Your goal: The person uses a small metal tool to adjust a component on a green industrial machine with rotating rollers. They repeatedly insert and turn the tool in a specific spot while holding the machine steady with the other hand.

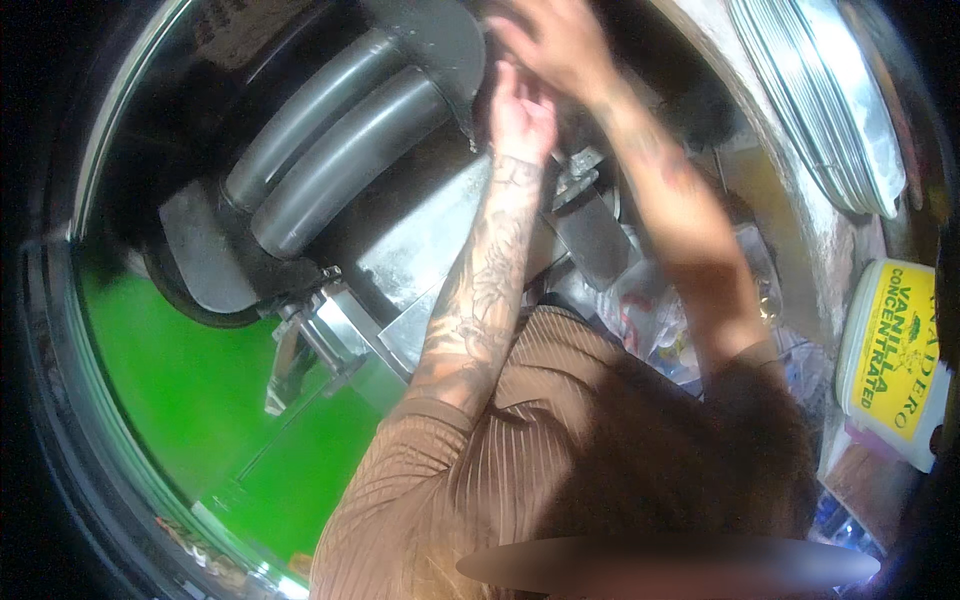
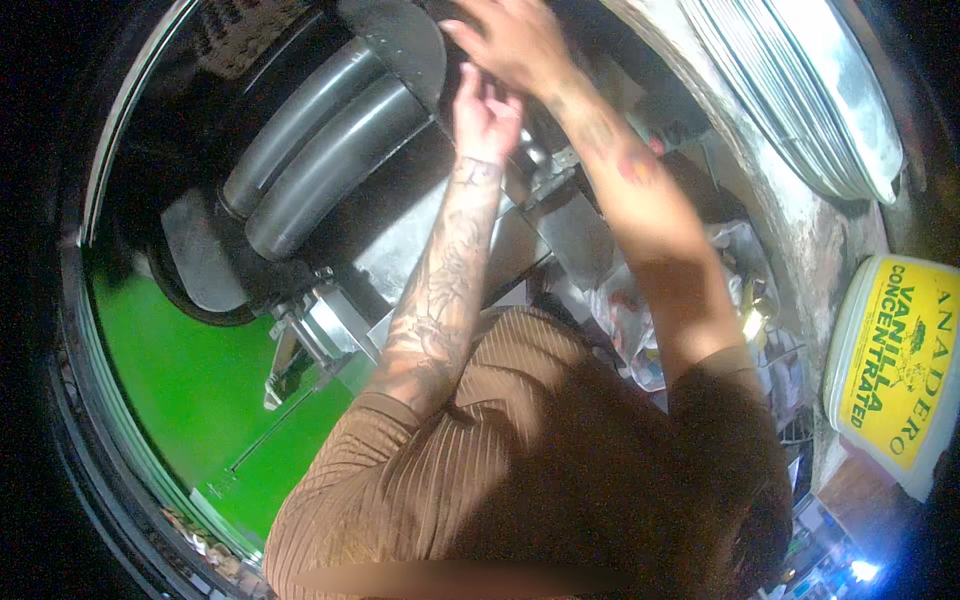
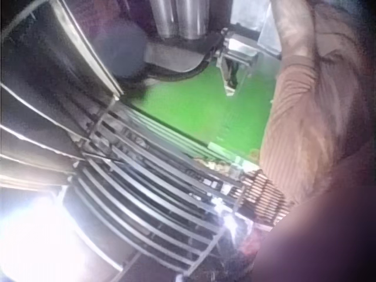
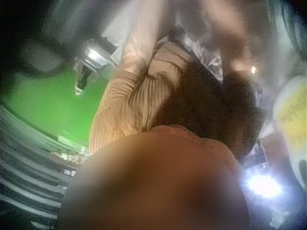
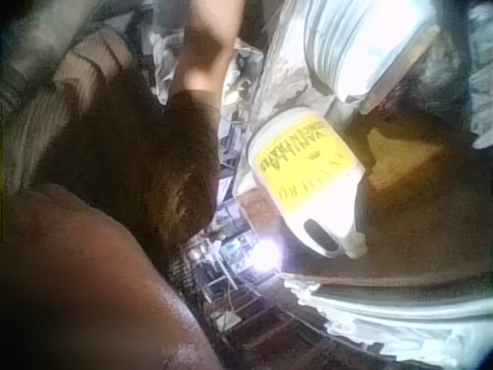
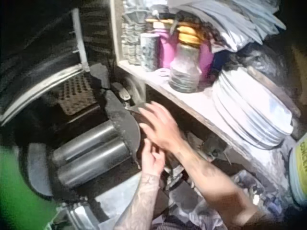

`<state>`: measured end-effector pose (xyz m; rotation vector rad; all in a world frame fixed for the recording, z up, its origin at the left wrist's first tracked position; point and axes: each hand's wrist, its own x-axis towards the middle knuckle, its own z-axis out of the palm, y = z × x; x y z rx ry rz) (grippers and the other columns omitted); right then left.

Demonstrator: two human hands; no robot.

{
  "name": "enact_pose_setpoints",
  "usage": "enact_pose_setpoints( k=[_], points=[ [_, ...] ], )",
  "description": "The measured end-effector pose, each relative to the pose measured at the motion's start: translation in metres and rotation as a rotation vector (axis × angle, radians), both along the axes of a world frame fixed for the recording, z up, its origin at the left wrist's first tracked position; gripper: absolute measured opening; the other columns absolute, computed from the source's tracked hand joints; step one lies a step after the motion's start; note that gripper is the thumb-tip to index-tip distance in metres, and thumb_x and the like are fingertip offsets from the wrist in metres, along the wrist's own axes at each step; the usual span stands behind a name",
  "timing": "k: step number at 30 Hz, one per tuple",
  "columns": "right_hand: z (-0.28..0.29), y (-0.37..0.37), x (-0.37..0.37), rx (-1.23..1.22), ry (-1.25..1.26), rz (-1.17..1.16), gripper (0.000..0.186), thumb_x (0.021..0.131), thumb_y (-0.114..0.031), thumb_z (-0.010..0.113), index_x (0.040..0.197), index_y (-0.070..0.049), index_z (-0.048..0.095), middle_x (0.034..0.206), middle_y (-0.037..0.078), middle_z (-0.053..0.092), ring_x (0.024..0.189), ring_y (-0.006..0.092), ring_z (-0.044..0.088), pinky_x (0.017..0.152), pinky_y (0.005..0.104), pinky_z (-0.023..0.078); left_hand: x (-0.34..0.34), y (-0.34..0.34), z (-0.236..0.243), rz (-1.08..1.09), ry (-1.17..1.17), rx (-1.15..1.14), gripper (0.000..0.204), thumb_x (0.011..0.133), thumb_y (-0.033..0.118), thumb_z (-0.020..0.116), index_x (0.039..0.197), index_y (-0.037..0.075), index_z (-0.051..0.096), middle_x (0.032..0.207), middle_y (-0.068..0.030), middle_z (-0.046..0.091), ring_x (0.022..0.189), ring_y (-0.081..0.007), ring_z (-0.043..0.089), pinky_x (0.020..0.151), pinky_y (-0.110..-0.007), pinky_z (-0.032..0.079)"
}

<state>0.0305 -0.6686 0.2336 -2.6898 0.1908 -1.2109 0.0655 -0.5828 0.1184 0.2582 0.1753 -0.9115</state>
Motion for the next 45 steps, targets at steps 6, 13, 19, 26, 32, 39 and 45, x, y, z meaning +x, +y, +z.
enact_pose_setpoints(
  k=[6, 13, 19, 26, 32, 39, 45],
  points=[
    [-0.116, 0.132, -0.142, 0.295, -0.046, -0.232, 0.073, 0.082, -0.013, 0.08, 0.147, 0.0, 0.048, 0.148, 0.025, 0.045, 0.138, 0.0434, 0.046, 0.118, 0.0575, 0.036, -0.028, 0.008, 0.007, -0.057, 0.083, 0.199, 0.008, 0.106, 0.02, 0.065, 0.114, 0.02, 0.063, 0.119, 0.0043, 0.07, 0.119, -0.0128, 0.059, 0.104, -0.044, 0.048],
    [-0.195, 0.129, -0.161, 0.864, 0.117, -0.337, 0.069, 0.088, -0.027, 0.075, 0.147, -0.011, 0.042, 0.152, 0.022, 0.038, 0.136, 0.041, 0.047, 0.106, 0.0567, 0.047, -0.026, 0.008, 0.014, -0.047, 0.081, 0.224, 0.014, 0.105, 0.019, 0.066, 0.119, 0.022, 0.063, 0.122, 0.0036, 0.07, 0.12, -0.0131, 0.059, 0.106, -0.046, 0.047],
    [-0.179, 0.1, -0.163, 2.071, -0.065, -0.395, 0.091, 0.097, -0.07, 0.057, 0.159, -0.008, 0.033, 0.152, 0.018, 0.044, 0.136, 0.0345, 0.048, 0.108, 0.0513, 0.047, -0.023, 0.007, 0.014, -0.053, 0.106, 0.244, 0.013, 0.104, 0.018, 0.068, 0.117, 0.021, 0.065, 0.117, 0.0042, 0.068, 0.115, -0.0132, 0.06, 0.105, -0.044, 0.049],
    [-0.199, 0.123, -0.153, 1.144, 0.002, -0.324, 0.062, 0.09, -0.026, 0.076, 0.136, -0.004, 0.04, 0.128, 0.021, 0.057, 0.115, 0.0391, 0.06, 0.101, 0.0475, 0.047, -0.017, 0.009, 0.012, -0.092, 0.064, 0.274, 0.015, 0.102, 0.023, 0.072, 0.115, 0.019, 0.066, 0.109, 0.0029, 0.068, 0.105, -0.0125, 0.061, 0.095, -0.036, 0.052],
    [-0.188, 0.095, -0.16, 2.306, 0.027, -0.125, 0.091, 0.09, -0.078, 0.057, 0.152, -0.013, 0.038, 0.13, 0.016, 0.06, 0.11, 0.0275, 0.064, 0.083, 0.0463, 0.056, -0.015, 0.008, 0.014, -0.119, 0.081, 0.258, 0.014, 0.101, 0.024, 0.074, 0.112, 0.016, 0.068, 0.108, 0.0037, 0.068, 0.104, -0.0116, 0.06, 0.094, -0.032, 0.051],
    [-0.088, 0.096, -0.143, 0.674, -0.345, -0.458, 0.055, 0.097, -0.023, 0.073, 0.145, -0.006, 0.054, 0.147, 0.02, 0.051, 0.132, 0.0352, 0.051, 0.113, 0.0477, 0.04, -0.002, 0.008, 0.004, -0.127, 0.017, 0.265, 0.009, 0.104, 0.024, 0.07, 0.108, 0.017, 0.069, 0.104, 0.0037, 0.07, 0.101, -0.0119, 0.063, 0.087, -0.03, 0.054],
    [-0.028, 0.031, -0.056, 0.155, 0.197, -0.402, 0.042, 0.097, -0.036, 0.067, 0.134, -0.016, 0.066, 0.144, 0.016, 0.057, 0.132, 0.0384, 0.053, 0.11, 0.0501, 0.043, -0.006, 0.008, 0.006, -0.175, -0.138, 0.383, 0.017, 0.101, 0.015, 0.07, 0.117, 0.019, 0.065, 0.121, 0.0045, 0.068, 0.114, -0.0127, 0.06, 0.097, -0.036, 0.049]
  ],
)
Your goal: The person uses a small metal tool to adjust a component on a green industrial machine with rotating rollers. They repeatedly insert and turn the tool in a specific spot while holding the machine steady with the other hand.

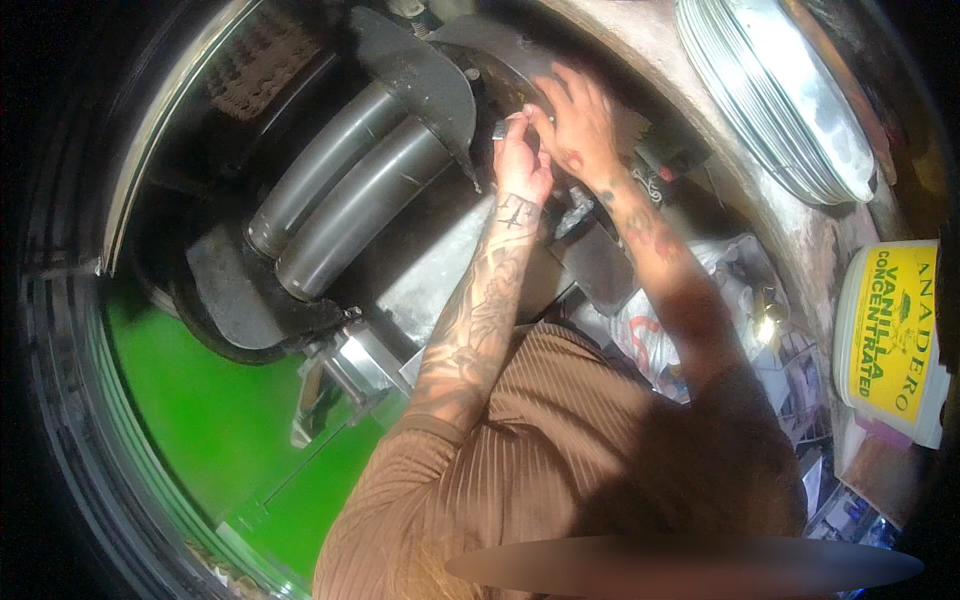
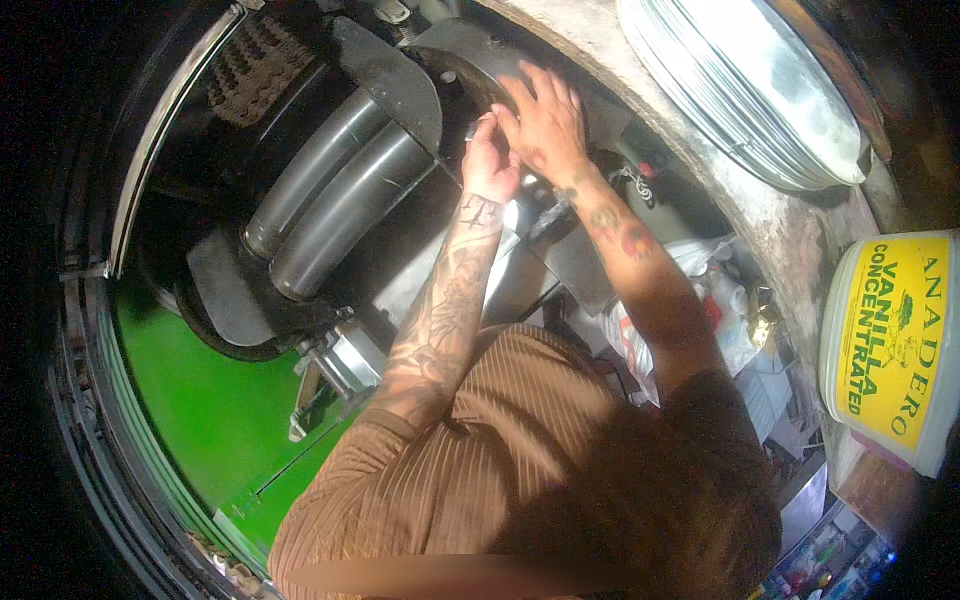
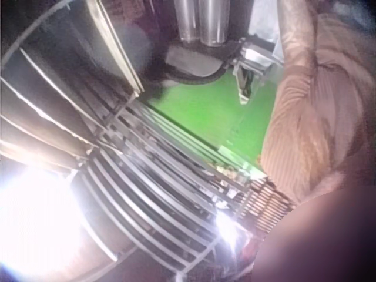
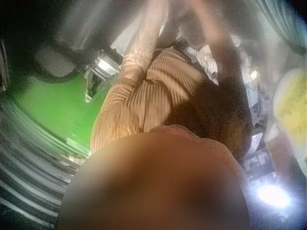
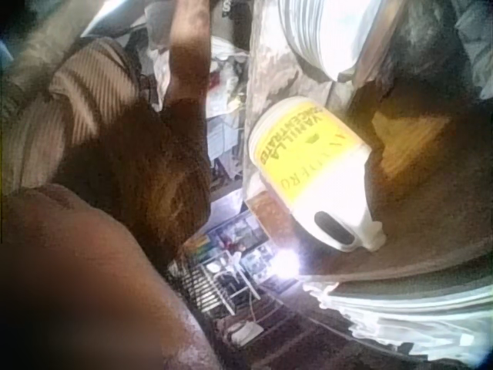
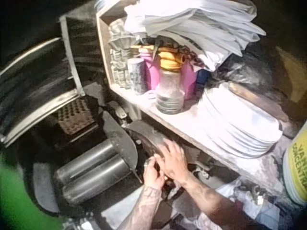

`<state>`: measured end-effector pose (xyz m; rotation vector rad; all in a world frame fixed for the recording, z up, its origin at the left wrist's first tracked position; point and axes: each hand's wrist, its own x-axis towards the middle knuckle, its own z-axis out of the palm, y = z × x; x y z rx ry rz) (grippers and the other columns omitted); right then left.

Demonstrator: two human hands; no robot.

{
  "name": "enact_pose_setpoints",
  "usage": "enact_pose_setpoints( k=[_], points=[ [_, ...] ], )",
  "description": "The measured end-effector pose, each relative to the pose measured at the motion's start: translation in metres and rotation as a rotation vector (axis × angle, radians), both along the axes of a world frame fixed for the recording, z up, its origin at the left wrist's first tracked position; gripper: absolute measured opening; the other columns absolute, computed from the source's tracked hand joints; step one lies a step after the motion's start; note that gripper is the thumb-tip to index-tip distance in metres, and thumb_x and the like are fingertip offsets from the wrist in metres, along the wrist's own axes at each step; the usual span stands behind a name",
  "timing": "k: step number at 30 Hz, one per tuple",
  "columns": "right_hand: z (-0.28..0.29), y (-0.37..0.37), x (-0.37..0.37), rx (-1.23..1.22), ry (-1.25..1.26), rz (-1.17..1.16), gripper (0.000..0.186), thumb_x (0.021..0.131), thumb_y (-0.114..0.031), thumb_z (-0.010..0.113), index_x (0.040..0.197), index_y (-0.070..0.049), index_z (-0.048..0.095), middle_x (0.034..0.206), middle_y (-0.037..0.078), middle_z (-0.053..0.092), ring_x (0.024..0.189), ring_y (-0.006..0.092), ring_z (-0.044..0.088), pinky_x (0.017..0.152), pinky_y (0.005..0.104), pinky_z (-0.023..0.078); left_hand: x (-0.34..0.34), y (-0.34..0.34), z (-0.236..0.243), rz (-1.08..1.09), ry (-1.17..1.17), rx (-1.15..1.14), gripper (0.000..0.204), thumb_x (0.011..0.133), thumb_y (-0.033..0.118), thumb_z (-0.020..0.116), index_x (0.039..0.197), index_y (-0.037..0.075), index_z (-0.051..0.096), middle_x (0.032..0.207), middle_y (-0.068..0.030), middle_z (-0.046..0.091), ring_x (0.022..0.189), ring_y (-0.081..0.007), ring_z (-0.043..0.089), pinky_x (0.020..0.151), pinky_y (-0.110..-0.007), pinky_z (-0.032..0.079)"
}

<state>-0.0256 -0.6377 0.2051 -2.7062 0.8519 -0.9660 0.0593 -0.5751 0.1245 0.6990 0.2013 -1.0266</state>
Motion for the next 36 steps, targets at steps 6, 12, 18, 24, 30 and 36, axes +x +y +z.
enact_pose_setpoints(
  k=[6, 12, 18, 24, 30, 36],
  points=[
    [0.011, -0.031, 0.029, 0.015, -0.013, 0.112, 0.053, 0.1, -0.036, 0.062, 0.152, -0.029, 0.05, 0.146, 0.026, 0.055, 0.12, 0.0491, 0.063, 0.1, 0.0541, 0.055, 0.011, -0.014, 0.015, 0.087, 0.075, -0.056, 0.022, 0.099, 0.022, 0.071, 0.118, 0.012, 0.066, 0.123, -0.0017, 0.065, 0.109, -0.0128, 0.059, 0.086, -0.029, 0.051],
    [0.013, -0.07, 0.077, 0.072, -0.101, 0.388, 0.058, 0.103, -0.033, 0.058, 0.157, -0.018, 0.043, 0.149, 0.029, 0.053, 0.138, 0.0458, 0.053, 0.113, 0.0519, 0.047, 0.028, -0.027, 0.031, 0.137, 0.146, -0.097, 0.017, 0.104, 0.031, 0.064, 0.114, 0.018, 0.067, 0.108, 0.0078, 0.067, 0.094, -0.0073, 0.056, 0.075, -0.023, 0.043],
    [0.017, -0.09, 0.115, 0.147, 0.049, 0.456, 0.051, 0.092, -0.013, 0.068, 0.142, -0.004, 0.06, 0.145, 0.025, 0.057, 0.138, 0.042, 0.05, 0.118, 0.0441, 0.042, 0.038, -0.042, 0.02, 0.24, 0.276, -0.25, 0.02, 0.105, 0.032, 0.066, 0.123, 0.022, 0.068, 0.114, 0.009, 0.064, 0.094, -0.0048, 0.053, 0.07, -0.022, 0.041],
    [-0.007, -0.11, 0.147, -0.208, 0.317, 0.5, 0.043, 0.092, -0.012, 0.065, 0.134, -0.008, 0.067, 0.149, 0.015, 0.057, 0.145, 0.039, 0.044, 0.123, 0.05, 0.034, 0.057, -0.048, 0.003, 0.31, 0.454, -0.184, 0.03, 0.103, 0.032, 0.069, 0.131, 0.019, 0.065, 0.125, 0.007, 0.06, 0.082, -0.0034, 0.049, 0.061, -0.019, 0.04],
    [-0.02, -0.135, 0.181, 0.278, 0.124, 0.704, 0.045, 0.085, -0.018, 0.07, 0.129, -0.013, 0.071, 0.147, 0.012, 0.059, 0.142, 0.0305, 0.047, 0.124, 0.0518, 0.032, 0.065, -0.058, 0.009, 0.301, 0.424, -0.334, 0.024, 0.102, 0.021, 0.069, 0.126, 0.018, 0.068, 0.11, 0.0069, 0.062, 0.075, -0.0049, 0.047, 0.057, -0.02, 0.04],
    [-0.003, -0.131, 0.177, -0.021, 0.109, 0.701, 0.041, 0.079, -0.023, 0.071, 0.119, -0.013, 0.076, 0.138, 0.01, 0.065, 0.141, 0.0302, 0.044, 0.127, 0.0468, 0.029, 0.057, -0.057, 0.015, 0.316, 0.372, -0.29, 0.038, 0.103, 0.03, 0.07, 0.137, 0.014, 0.062, 0.137, 0.0028, 0.06, 0.074, -0.0055, 0.045, 0.056, -0.018, 0.038]
  ],
)
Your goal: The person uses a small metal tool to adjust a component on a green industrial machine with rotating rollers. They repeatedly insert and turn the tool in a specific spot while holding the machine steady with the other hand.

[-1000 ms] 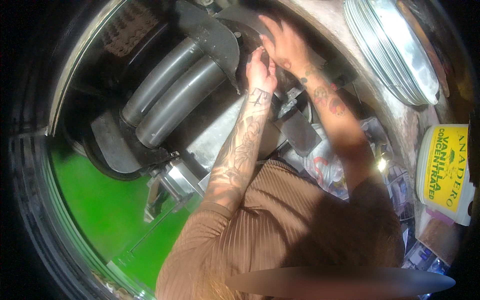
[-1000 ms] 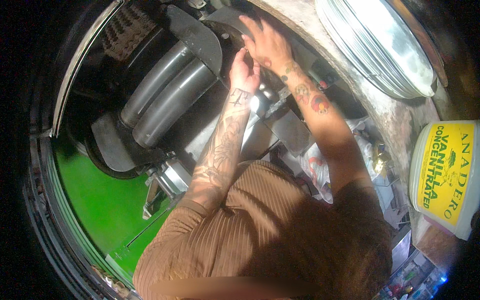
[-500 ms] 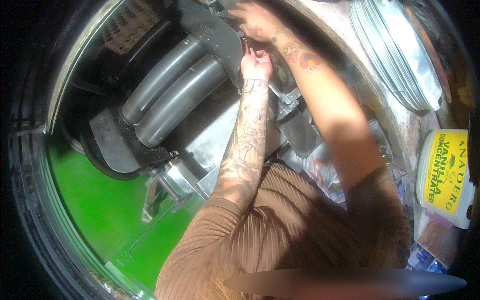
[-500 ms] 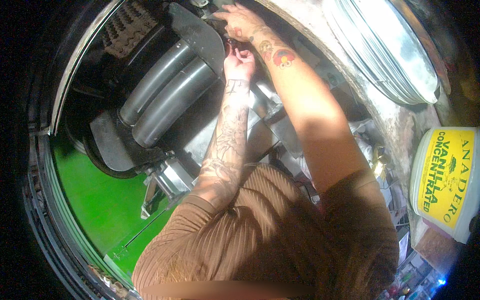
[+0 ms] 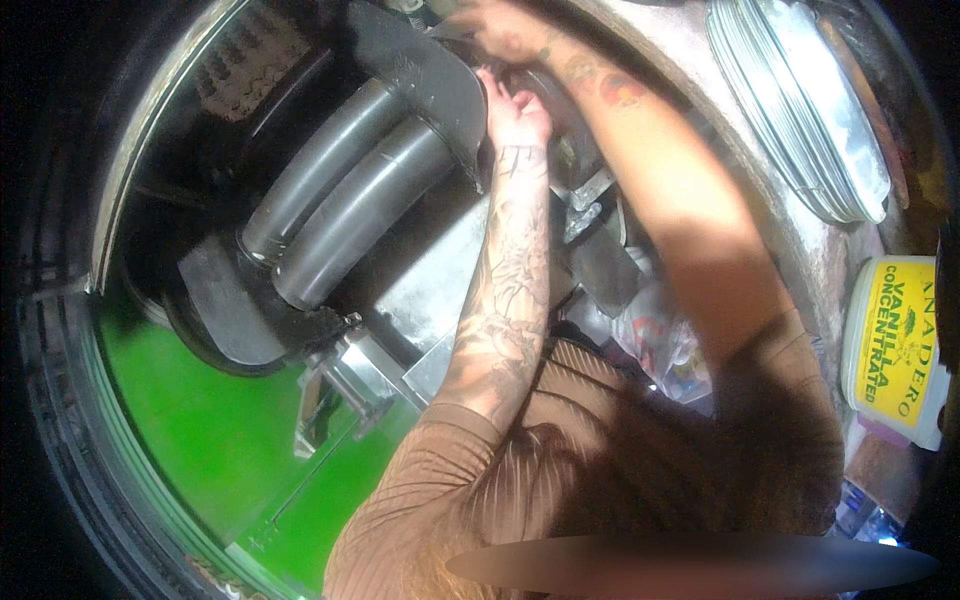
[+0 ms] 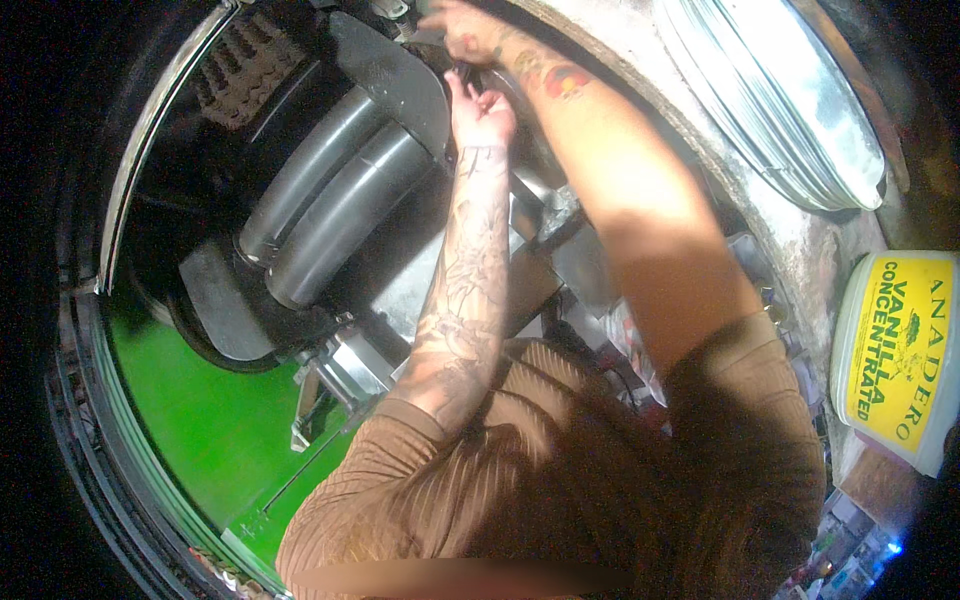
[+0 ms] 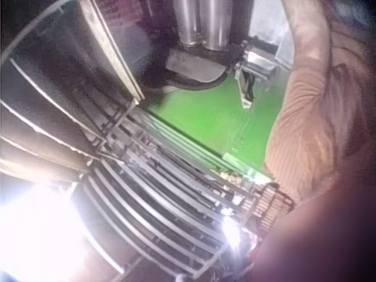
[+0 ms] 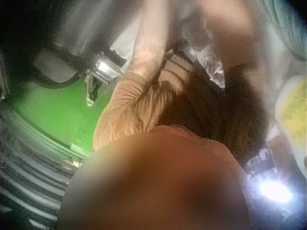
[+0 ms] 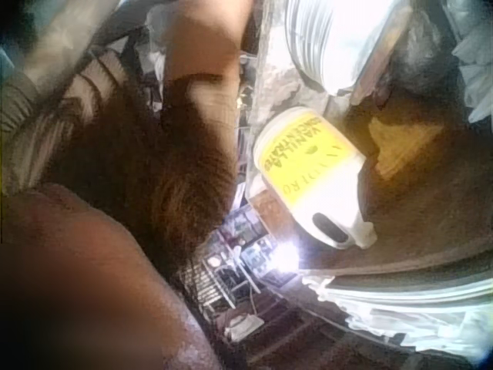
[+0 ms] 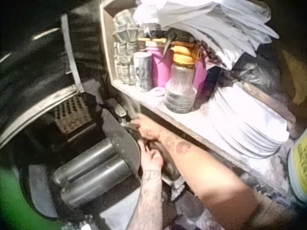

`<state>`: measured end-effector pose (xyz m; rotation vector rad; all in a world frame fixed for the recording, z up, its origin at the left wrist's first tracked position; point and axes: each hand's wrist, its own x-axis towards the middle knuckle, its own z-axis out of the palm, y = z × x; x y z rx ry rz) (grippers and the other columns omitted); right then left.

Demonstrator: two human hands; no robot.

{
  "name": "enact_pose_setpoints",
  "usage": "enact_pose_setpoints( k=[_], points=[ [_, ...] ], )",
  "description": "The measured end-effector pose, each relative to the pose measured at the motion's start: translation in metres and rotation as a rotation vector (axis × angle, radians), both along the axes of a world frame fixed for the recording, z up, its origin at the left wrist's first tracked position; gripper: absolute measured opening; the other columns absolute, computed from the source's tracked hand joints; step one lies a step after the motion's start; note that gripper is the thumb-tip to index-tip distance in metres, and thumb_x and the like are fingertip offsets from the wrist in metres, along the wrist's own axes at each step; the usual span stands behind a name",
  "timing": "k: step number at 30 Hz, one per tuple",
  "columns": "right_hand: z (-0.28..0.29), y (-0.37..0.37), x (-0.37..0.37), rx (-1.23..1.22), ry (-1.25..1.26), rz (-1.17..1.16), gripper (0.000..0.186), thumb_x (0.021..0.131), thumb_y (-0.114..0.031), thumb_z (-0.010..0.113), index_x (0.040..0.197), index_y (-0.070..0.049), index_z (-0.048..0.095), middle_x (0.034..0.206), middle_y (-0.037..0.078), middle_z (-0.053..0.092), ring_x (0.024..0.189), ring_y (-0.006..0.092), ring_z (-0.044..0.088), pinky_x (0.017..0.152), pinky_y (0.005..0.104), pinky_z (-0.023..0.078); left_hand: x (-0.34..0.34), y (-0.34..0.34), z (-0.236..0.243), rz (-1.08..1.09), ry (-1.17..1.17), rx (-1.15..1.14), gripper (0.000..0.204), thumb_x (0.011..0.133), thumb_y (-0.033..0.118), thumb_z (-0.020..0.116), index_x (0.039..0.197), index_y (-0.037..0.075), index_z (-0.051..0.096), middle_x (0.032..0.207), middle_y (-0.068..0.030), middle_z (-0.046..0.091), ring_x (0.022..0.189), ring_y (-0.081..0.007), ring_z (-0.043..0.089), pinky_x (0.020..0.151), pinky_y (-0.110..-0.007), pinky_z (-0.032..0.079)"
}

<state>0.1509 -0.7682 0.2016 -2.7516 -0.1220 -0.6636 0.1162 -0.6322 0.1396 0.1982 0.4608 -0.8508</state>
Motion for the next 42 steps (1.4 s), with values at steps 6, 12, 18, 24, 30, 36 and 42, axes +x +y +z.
enact_pose_setpoints(
  k=[6, 12, 18, 24, 30, 36, 42],
  points=[
    [0.009, 0.037, -0.053, -0.252, 0.105, -0.196, 0.038, 0.094, -0.021, 0.062, 0.129, -0.012, 0.073, 0.142, 0.013, 0.063, 0.14, 0.0306, 0.053, 0.129, 0.0413, 0.029, -0.019, 0.021, 0.001, -0.019, -0.106, 0.07, 0.036, 0.107, 0.034, 0.064, 0.138, 0.018, 0.061, 0.136, 0.0039, 0.059, 0.091, -0.005, 0.051, 0.062, -0.021, 0.036],
    [0.018, 0.055, -0.097, 0.066, 0.019, -0.248, 0.036, 0.094, -0.013, 0.064, 0.129, -0.009, 0.071, 0.139, 0.013, 0.063, 0.134, 0.0333, 0.056, 0.117, 0.0425, 0.044, -0.038, 0.026, 0.015, -0.111, -0.258, 0.352, 0.031, 0.103, 0.032, 0.065, 0.124, 0.009, 0.07, 0.124, -0.002, 0.066, 0.096, -0.012, 0.06, 0.071, -0.029, 0.048],
    [0.027, 0.061, -0.108, 0.041, 0.051, -0.256, 0.036, 0.094, -0.013, 0.062, 0.129, -0.007, 0.071, 0.14, 0.016, 0.061, 0.132, 0.0339, 0.057, 0.115, 0.0408, 0.046, -0.035, 0.021, 0.023, -0.126, -0.299, 0.422, 0.047, 0.102, 0.031, 0.064, 0.129, -0.008, 0.064, 0.126, -0.0149, 0.067, 0.111, -0.0253, 0.067, 0.095, -0.042, 0.055],
    [0.024, 0.052, -0.097, 0.067, 0.158, -0.268, 0.043, 0.091, -0.014, 0.063, 0.133, -0.005, 0.068, 0.143, 0.016, 0.06, 0.137, 0.0341, 0.053, 0.119, 0.0413, 0.043, -0.034, 0.022, 0.024, -0.155, -0.277, 0.296, 0.04, 0.106, 0.032, 0.055, 0.132, 0.003, 0.062, 0.13, -0.0095, 0.066, 0.112, -0.0232, 0.063, 0.095, -0.04, 0.051],
    [0.032, 0.043, -0.076, 0.065, 0.19, -0.252, 0.049, 0.089, -0.016, 0.069, 0.137, -0.006, 0.065, 0.137, 0.019, 0.063, 0.136, 0.0372, 0.053, 0.121, 0.0453, 0.04, -0.03, 0.021, 0.02, -0.152, -0.284, 0.233, 0.029, 0.111, 0.037, 0.049, 0.13, 0.022, 0.064, 0.129, 0.0118, 0.066, 0.096, -0.0056, 0.053, 0.07, -0.026, 0.03],
    [0.032, 0.059, -0.061, -0.204, 0.191, -0.28, 0.045, 0.089, -0.026, 0.068, 0.132, -0.016, 0.071, 0.138, 0.006, 0.067, 0.143, 0.028, 0.05, 0.129, 0.0438, 0.027, -0.016, 0.021, -0.011, -0.054, -0.048, 0.073, 0.022, 0.11, 0.029, 0.054, 0.127, 0.019, 0.064, 0.128, 0.0062, 0.064, 0.091, -0.0083, 0.051, 0.067, -0.025, 0.033],
    [0.02, 0.099, -0.079, -0.345, 0.066, -0.362, 0.035, 0.086, -0.016, 0.064, 0.117, -0.02, 0.08, 0.14, -0.003, 0.066, 0.15, 0.0252, 0.043, 0.127, 0.0495, 0.026, -0.02, 0.05, -0.031, -0.092, -0.079, -0.03, 0.022, 0.109, 0.022, 0.049, 0.127, 0.014, 0.06, 0.122, 0.0012, 0.062, 0.087, -0.0141, 0.051, 0.068, -0.028, 0.04]
  ],
)
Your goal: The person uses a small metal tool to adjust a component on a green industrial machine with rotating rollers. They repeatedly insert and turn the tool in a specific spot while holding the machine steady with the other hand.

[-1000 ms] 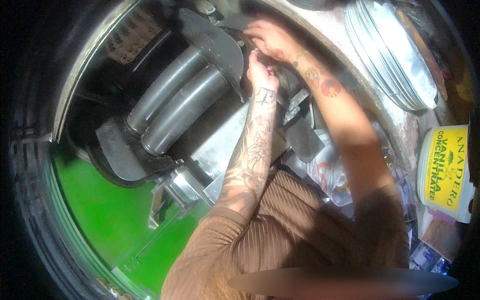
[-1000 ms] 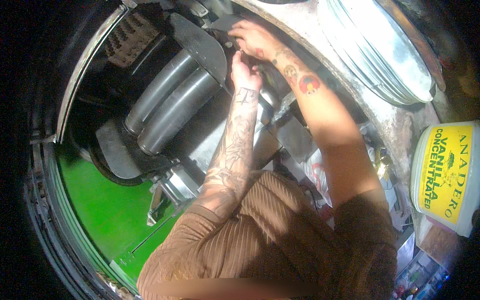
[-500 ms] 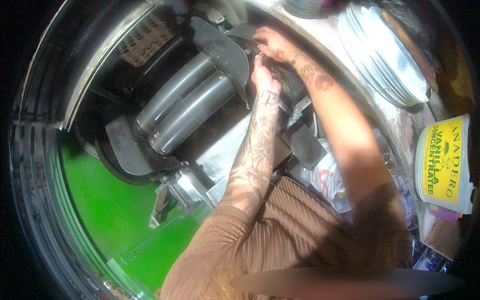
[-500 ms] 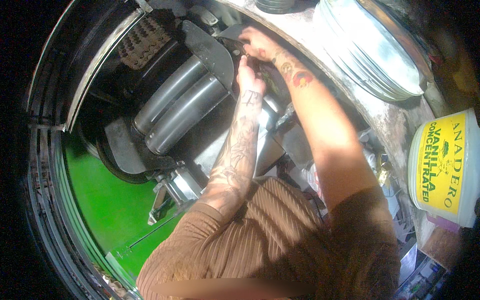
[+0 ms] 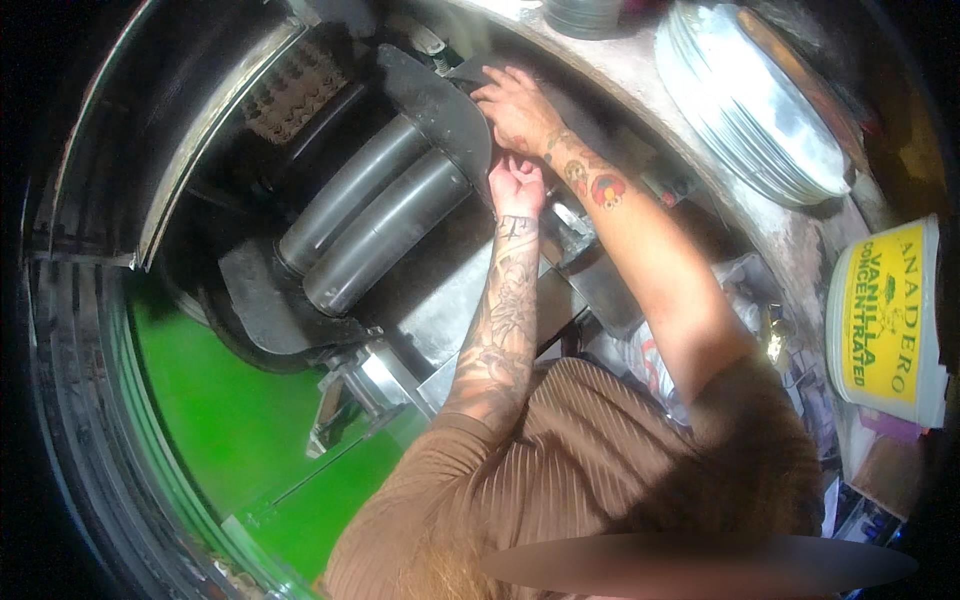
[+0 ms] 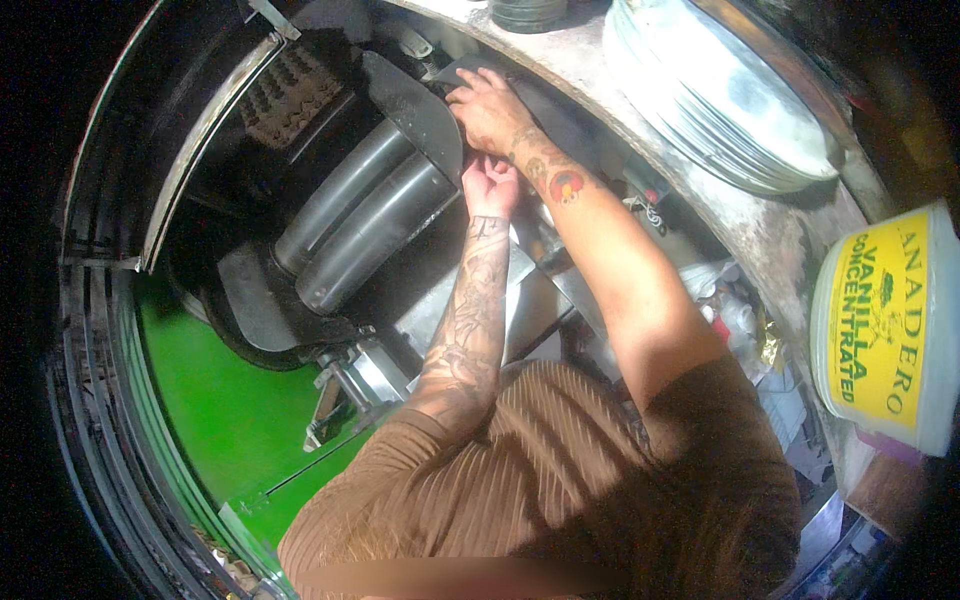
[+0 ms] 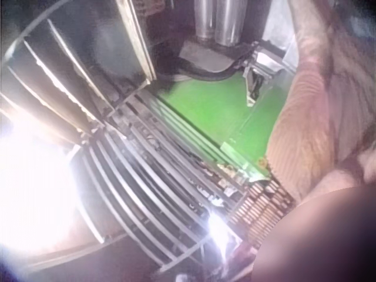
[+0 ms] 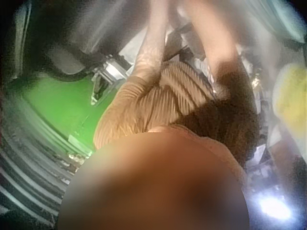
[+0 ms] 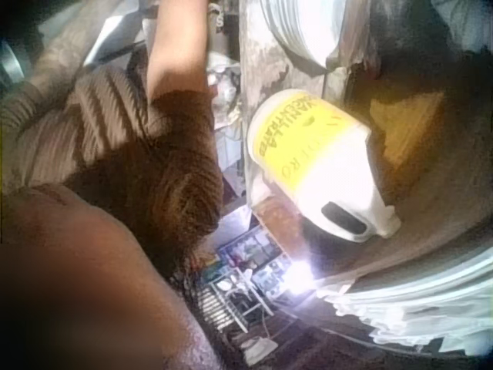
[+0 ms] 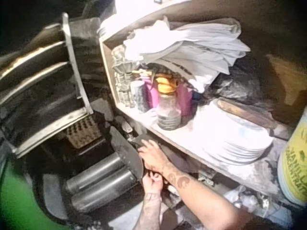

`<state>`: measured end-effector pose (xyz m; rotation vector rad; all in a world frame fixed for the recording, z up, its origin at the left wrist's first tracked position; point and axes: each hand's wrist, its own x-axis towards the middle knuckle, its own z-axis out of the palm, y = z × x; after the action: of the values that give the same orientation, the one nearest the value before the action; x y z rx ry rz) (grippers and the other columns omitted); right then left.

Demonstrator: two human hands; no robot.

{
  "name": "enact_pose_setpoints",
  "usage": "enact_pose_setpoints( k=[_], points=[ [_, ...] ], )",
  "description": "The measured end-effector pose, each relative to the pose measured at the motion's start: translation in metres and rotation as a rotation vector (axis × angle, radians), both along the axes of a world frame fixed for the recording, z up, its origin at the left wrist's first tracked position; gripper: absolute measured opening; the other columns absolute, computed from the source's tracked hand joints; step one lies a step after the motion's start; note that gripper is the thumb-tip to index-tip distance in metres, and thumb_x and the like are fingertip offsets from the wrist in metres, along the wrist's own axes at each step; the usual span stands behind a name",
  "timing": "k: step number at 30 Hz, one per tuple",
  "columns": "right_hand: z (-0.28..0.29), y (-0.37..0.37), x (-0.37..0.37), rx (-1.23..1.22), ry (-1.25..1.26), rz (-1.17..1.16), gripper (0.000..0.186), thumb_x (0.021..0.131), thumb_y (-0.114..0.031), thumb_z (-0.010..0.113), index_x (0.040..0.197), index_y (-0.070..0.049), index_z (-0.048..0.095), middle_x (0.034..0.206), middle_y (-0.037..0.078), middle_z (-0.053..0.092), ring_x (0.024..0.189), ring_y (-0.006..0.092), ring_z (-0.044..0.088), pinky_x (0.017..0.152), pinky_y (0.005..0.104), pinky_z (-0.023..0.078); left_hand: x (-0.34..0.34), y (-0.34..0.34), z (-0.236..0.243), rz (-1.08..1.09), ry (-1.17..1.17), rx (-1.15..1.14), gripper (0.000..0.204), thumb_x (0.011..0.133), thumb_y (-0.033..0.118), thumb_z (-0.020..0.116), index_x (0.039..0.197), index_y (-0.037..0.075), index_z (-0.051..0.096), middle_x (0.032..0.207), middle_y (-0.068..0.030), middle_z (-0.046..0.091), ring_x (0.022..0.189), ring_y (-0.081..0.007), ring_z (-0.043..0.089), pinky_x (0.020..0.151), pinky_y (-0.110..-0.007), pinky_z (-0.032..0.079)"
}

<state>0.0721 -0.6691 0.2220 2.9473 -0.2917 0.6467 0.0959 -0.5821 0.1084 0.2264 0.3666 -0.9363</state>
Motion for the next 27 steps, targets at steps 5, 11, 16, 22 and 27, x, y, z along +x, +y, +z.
enact_pose_setpoints(
  k=[5, 11, 16, 22, 27],
  points=[
    [-0.001, 0.013, -0.019, 0.035, -0.092, -0.004, 0.027, 0.086, -0.015, 0.065, 0.108, -0.016, 0.082, 0.14, 0.0, 0.067, 0.149, 0.0254, 0.043, 0.127, 0.0486, 0.027, -0.006, 0.014, -0.004, -0.087, -0.083, 0.065, 0.029, 0.109, 0.029, 0.05, 0.133, 0.016, 0.06, 0.13, 0.0007, 0.062, 0.104, -0.0142, 0.058, 0.08, -0.03, 0.044],
    [-0.012, 0.049, -0.051, 0.333, -0.225, -0.074, 0.017, 0.089, -0.018, 0.065, 0.099, -0.012, 0.078, 0.121, 0.007, 0.069, 0.124, 0.0295, 0.061, 0.098, 0.0459, 0.054, -0.011, 0.031, 0.0, -0.193, -0.226, 0.028, 0.026, 0.108, 0.029, 0.05, 0.12, 0.011, 0.065, 0.125, -0.0056, 0.07, 0.118, -0.0239, 0.064, 0.105, -0.041, 0.051],
    [-0.013, 0.09, -0.095, 0.421, 0.071, -0.242, 0.02, 0.094, -0.024, 0.062, 0.106, -0.012, 0.073, 0.104, 0.013, 0.07, 0.098, 0.0374, 0.071, 0.078, 0.0495, 0.06, -0.025, 0.059, 0.003, -0.301, -0.291, 0.207, 0.024, 0.108, 0.026, 0.048, 0.11, 0.011, 0.067, 0.114, -0.0061, 0.072, 0.11, -0.0225, 0.067, 0.103, -0.042, 0.052],
    [-0.041, 0.098, -0.129, 0.642, 0.127, -0.232, 0.027, 0.105, -0.028, 0.05, 0.114, -0.011, 0.069, 0.098, 0.022, 0.073, 0.092, 0.0422, 0.073, 0.081, 0.0538, 0.058, -0.051, 0.079, 0.007, -0.359, -0.581, 0.587, 0.037, 0.111, 0.041, 0.048, 0.118, 0.008, 0.064, 0.113, -0.0048, 0.069, 0.108, -0.0205, 0.066, 0.1, -0.039, 0.053],
    [-0.088, 0.1, -0.132, 1.552, -0.064, -0.143, 0.05, 0.111, -0.042, 0.046, 0.148, -0.01, 0.053, 0.106, 0.012, 0.07, 0.077, 0.0224, 0.067, 0.062, 0.0382, 0.055, -0.049, 0.1, -0.006, -0.46, -0.801, 0.666, 0.053, 0.111, 0.05, 0.046, 0.135, 0.003, 0.054, 0.132, -0.011, 0.061, 0.112, -0.0236, 0.062, 0.095, -0.045, 0.053]
  ],
)
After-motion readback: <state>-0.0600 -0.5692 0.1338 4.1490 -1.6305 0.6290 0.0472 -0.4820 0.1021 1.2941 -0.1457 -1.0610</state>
